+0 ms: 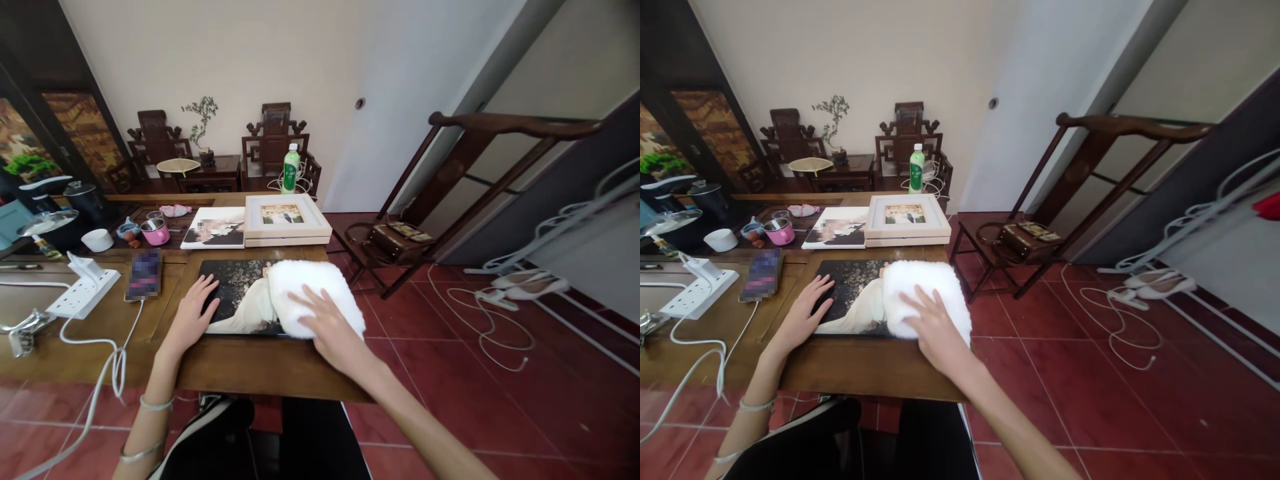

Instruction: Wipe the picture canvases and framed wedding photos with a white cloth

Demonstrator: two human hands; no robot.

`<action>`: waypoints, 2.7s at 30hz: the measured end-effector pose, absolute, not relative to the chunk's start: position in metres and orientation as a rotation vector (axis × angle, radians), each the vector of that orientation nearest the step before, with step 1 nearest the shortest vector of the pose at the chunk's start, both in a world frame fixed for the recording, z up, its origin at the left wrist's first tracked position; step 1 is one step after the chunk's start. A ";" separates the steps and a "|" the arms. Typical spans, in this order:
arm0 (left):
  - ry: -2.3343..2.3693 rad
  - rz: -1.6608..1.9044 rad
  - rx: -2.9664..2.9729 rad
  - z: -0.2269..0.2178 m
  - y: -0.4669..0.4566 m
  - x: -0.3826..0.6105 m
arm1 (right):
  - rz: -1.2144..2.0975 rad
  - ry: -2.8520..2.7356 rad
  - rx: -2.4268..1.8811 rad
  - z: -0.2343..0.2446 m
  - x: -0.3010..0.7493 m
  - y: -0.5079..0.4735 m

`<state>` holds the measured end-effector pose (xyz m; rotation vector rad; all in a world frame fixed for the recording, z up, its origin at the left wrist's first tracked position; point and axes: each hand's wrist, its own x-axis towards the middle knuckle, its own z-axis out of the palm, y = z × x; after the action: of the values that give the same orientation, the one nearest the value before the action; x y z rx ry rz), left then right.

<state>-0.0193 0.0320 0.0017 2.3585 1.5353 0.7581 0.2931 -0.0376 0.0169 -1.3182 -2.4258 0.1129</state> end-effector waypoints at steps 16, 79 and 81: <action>1.454 0.839 2.419 -0.002 0.039 -0.027 | 0.163 -2.372 -1.493 0.027 0.301 0.051; 1.501 0.743 2.316 -0.001 0.033 -0.023 | 0.168 -2.492 -1.371 0.023 0.285 -0.042; 1.493 0.756 2.331 -0.001 0.033 -0.023 | 0.192 -2.534 -1.301 0.022 0.283 -0.077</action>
<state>-0.0227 0.0326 -0.0012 2.3306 1.4930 0.7556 0.2833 -0.0773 0.0219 -1.3013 -2.5343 0.1921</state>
